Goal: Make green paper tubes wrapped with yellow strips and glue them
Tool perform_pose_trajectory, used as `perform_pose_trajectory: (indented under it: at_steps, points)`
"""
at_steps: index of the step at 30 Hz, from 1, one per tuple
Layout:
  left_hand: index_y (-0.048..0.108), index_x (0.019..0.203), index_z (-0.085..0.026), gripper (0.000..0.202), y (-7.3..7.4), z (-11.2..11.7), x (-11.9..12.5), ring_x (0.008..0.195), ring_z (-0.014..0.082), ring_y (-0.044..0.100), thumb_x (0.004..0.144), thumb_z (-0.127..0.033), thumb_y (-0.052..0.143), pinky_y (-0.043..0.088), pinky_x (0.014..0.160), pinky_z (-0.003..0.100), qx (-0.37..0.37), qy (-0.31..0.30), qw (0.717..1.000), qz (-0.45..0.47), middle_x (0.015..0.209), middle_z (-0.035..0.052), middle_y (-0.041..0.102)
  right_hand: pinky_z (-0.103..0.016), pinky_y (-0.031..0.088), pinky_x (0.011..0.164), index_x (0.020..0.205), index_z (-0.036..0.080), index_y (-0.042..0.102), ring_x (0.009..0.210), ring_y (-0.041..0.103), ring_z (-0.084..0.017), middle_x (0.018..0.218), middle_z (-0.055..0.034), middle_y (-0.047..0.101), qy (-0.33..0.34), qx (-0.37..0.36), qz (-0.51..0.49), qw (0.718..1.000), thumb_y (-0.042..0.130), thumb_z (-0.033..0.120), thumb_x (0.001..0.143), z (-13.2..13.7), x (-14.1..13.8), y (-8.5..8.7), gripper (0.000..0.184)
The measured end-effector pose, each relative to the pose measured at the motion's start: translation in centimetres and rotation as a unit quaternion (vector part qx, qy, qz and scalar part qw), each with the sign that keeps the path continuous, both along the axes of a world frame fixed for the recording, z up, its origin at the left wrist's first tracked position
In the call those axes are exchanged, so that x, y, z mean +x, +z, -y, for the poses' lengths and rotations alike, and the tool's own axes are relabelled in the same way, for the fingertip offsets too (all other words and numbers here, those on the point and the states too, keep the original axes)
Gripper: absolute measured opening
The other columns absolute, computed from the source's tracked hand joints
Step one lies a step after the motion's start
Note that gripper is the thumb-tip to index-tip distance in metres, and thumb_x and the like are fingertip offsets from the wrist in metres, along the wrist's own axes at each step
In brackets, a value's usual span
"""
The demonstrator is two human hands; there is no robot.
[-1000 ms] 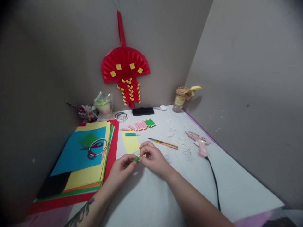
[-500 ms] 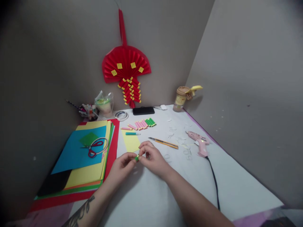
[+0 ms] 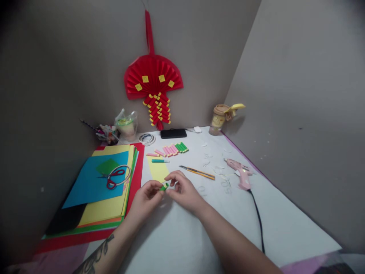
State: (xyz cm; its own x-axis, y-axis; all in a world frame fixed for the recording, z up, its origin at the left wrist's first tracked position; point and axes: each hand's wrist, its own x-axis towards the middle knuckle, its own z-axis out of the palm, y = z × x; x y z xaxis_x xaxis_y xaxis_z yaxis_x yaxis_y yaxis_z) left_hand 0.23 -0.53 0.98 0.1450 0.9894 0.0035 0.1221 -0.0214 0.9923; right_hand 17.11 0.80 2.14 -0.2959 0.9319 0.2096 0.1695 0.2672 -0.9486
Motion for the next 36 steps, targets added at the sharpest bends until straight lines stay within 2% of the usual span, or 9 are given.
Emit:
perform_pose_trajectory:
  at_steps: [10, 16, 21, 36]
  points:
    - [0.058, 0.088, -0.018, 0.01, 0.42, 0.18, -0.12, 0.082, 0.0149, 0.06, 0.078, -0.021, 0.057, 0.046, 0.075, 0.026, 0.048, 0.004, 0.998, -0.046, 0.085, 0.0021, 0.063, -0.026, 0.043, 0.064, 0.102, 0.022, 0.054, 0.08, 0.051, -0.015, 0.094, -0.0027, 0.049, -0.013, -0.008, -0.01, 1.0, 0.057, 0.013, 0.074, 0.13, -0.07, -0.22, 0.029]
    - [0.06, 0.094, -0.019, 0.014, 0.1, 0.36, -0.27, 0.085, 0.0161, 0.061, 0.082, -0.024, 0.054, 0.047, 0.074, 0.026, 0.104, 0.021, 0.987, -0.119, 0.091, 0.0041, 0.066, -0.028, 0.043, 0.067, 0.095, 0.021, 0.059, 0.08, 0.052, -0.015, 0.097, -0.0045, 0.051, -0.053, 0.103, 0.028, 0.993, 0.054, 0.009, 0.075, 0.28, 0.09, -0.13, 0.024]
    - [0.06, 0.096, -0.02, 0.015, -0.02, 0.57, -0.46, 0.087, 0.0168, 0.062, 0.083, -0.023, 0.053, 0.048, 0.076, 0.027, 0.141, 0.02, 0.972, -0.184, 0.094, 0.0047, 0.067, -0.029, 0.044, 0.066, 0.09, 0.021, 0.063, 0.085, 0.054, -0.017, 0.092, -0.0054, 0.053, -0.073, 0.153, 0.044, 0.984, 0.054, 0.009, 0.077, 0.55, 0.08, -0.01, 0.02]
    - [0.06, 0.097, -0.02, 0.017, -0.09, 0.55, -0.45, 0.088, 0.0181, 0.063, 0.083, -0.022, 0.052, 0.049, 0.078, 0.03, 0.166, 0.016, 0.961, -0.219, 0.095, 0.0056, 0.068, -0.028, 0.045, 0.065, 0.085, 0.022, 0.067, 0.082, 0.056, -0.016, 0.089, -0.0048, 0.057, -0.082, 0.16, 0.053, 0.982, 0.055, 0.011, 0.079, 0.5, 0.07, -0.36, 0.018]
